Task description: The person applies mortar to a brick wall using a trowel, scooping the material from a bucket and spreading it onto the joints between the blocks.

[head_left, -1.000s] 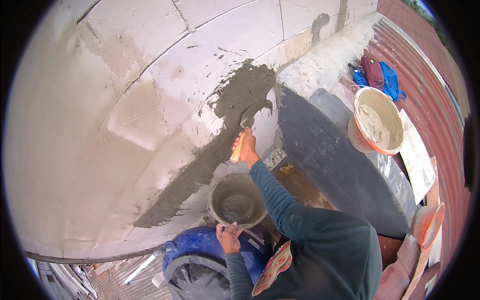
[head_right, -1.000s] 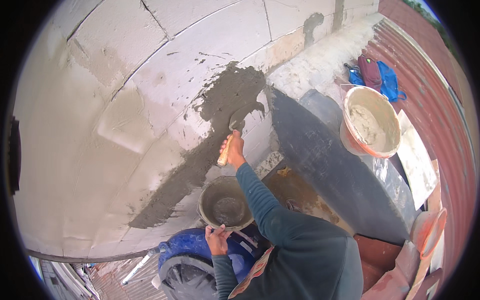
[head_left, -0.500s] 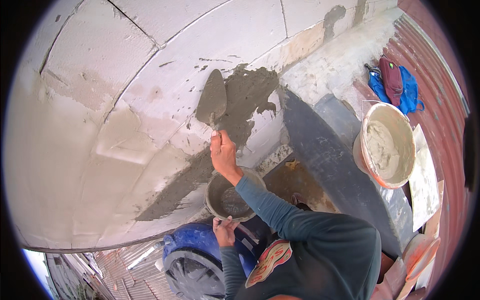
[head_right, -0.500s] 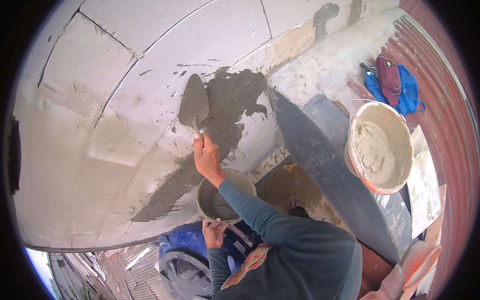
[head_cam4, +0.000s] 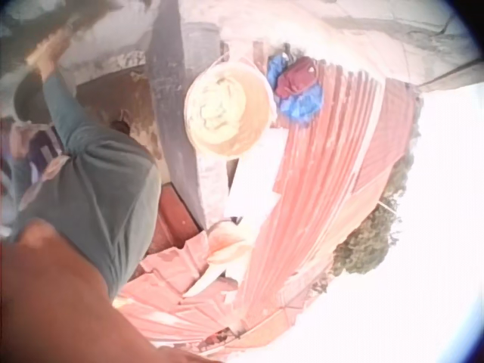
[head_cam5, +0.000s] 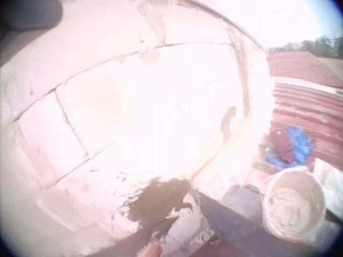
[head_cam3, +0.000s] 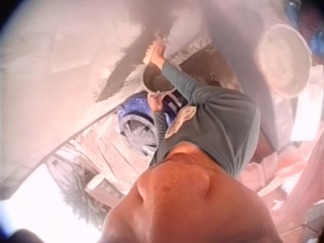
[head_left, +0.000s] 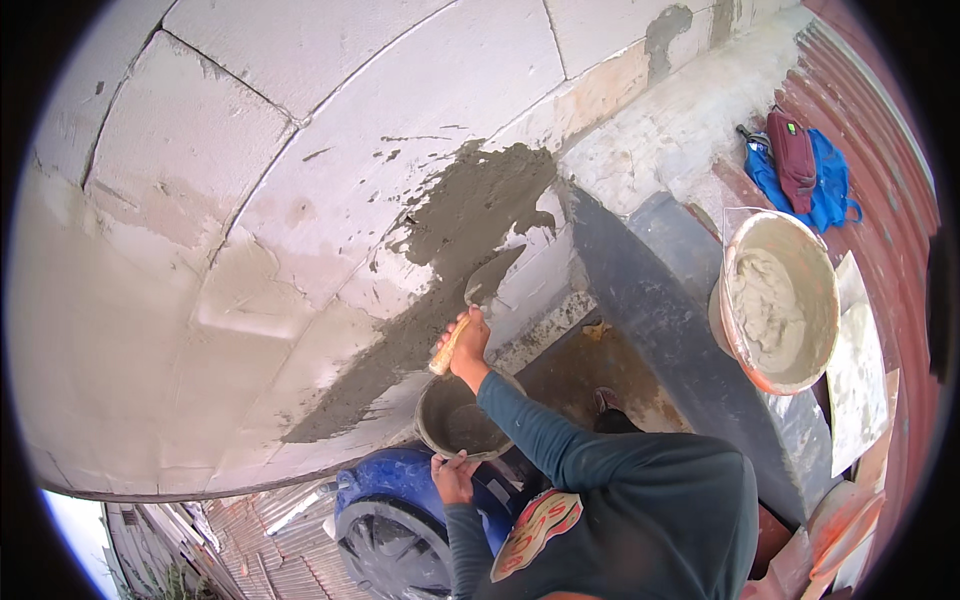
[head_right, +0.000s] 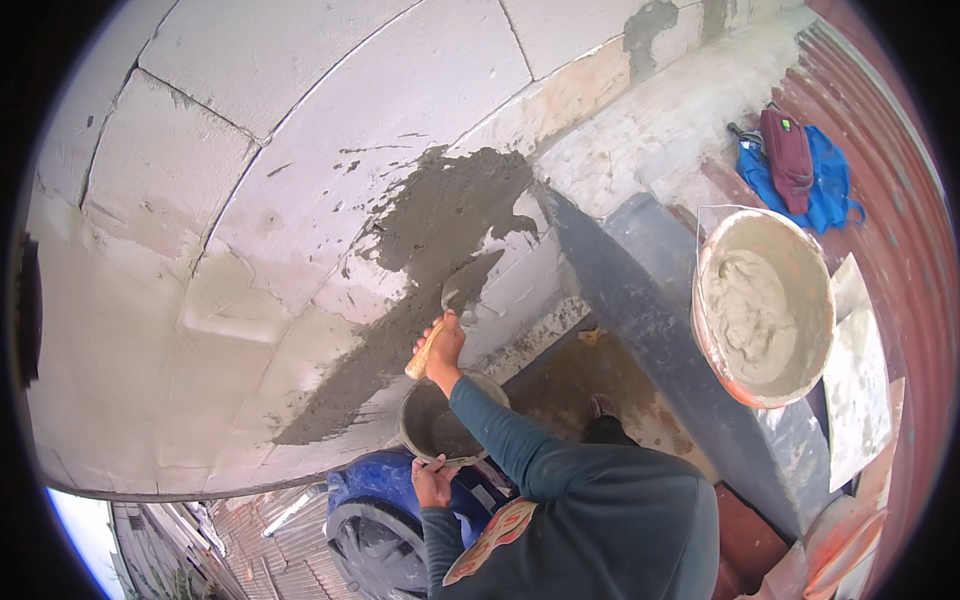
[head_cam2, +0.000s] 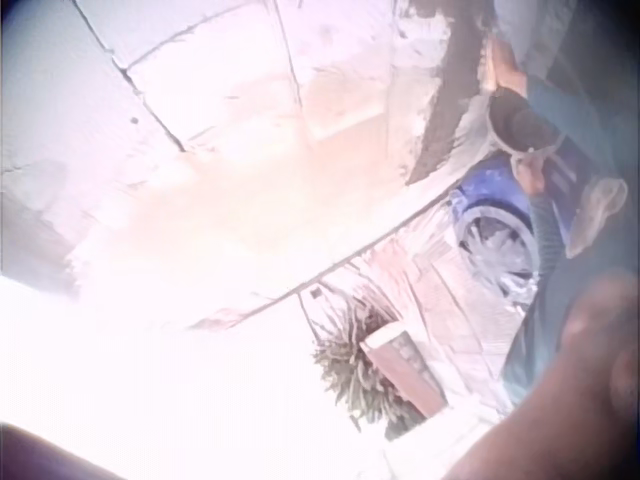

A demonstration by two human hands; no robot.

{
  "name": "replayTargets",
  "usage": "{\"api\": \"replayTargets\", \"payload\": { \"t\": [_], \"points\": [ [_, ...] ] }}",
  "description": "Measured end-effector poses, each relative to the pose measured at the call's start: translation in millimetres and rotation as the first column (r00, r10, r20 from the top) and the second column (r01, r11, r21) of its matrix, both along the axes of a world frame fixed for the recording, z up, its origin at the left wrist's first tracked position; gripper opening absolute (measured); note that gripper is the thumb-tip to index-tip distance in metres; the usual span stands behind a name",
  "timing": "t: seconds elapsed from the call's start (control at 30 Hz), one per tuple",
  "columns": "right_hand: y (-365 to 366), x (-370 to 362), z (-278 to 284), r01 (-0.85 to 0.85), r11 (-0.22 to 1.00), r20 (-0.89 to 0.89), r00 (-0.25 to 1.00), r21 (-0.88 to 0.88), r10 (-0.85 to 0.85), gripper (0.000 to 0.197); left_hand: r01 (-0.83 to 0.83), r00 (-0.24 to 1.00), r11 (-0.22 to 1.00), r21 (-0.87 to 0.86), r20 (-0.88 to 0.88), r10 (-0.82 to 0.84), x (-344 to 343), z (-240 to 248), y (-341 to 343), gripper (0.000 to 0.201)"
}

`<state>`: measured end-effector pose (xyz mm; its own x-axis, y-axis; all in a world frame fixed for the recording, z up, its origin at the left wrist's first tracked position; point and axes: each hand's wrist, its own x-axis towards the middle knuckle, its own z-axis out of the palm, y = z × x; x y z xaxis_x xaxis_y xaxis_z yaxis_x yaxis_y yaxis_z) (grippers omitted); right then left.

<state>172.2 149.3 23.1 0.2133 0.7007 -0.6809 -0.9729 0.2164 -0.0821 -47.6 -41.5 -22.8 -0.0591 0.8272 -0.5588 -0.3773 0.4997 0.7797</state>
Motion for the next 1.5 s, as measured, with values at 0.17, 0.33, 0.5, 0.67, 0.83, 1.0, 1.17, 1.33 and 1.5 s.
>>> {"api": "replayTargets", "payload": {
  "t": [0.17,0.33,0.5,0.67,0.83,1.0,1.17,1.33,1.5],
  "points": [
    [23,73,98,0.023,0.963,0.004,1.000,0.267,-0.025,0.033,-0.034,0.999,0.999,0.017,0.017,0.034,7,12,-7,0.029],
    [-2,59,169,-0.178,0.954,0.672,0.740,0.240,-0.031,0.033,0.031,0.998,0.999,0.044,0.045,-0.033,17,7,10,0.029],
    [2,109,108,0.165,0.985,0.999,0.023,-0.039,0.036,0.043,0.063,0.995,0.995,0.080,0.074,-0.069,44,25,18,0.031],
    [3,177,22,-0.009,0.991,0.862,0.493,-0.131,0.118,0.041,0.077,0.991,0.992,0.100,0.104,-0.088,47,21,17,0.034],
    [-12,158,-25,-0.154,0.968,0.621,0.745,-0.197,0.245,0.038,0.125,0.988,0.989,0.080,0.078,-0.132,65,30,25,0.032],
    [3,122,0,-0.119,0.991,0.324,0.941,0.053,0.096,0.033,0.185,0.978,0.980,0.068,0.083,-0.190,63,15,39,0.028],
    [20,95,162,-0.080,0.958,0.391,0.920,0.275,-0.035,0.030,0.204,0.976,0.973,0.111,0.056,-0.211,72,22,48,0.029],
    [-41,58,185,-0.441,0.857,0.814,0.579,0.268,0.043,0.031,0.172,0.973,0.972,0.161,0.124,-0.193,70,15,51,0.029],
    [-140,107,112,-0.824,0.562,0.976,0.061,-0.069,0.211,0.027,0.180,0.968,0.962,0.207,0.136,-0.211,71,30,35,0.034]
  ]
}}
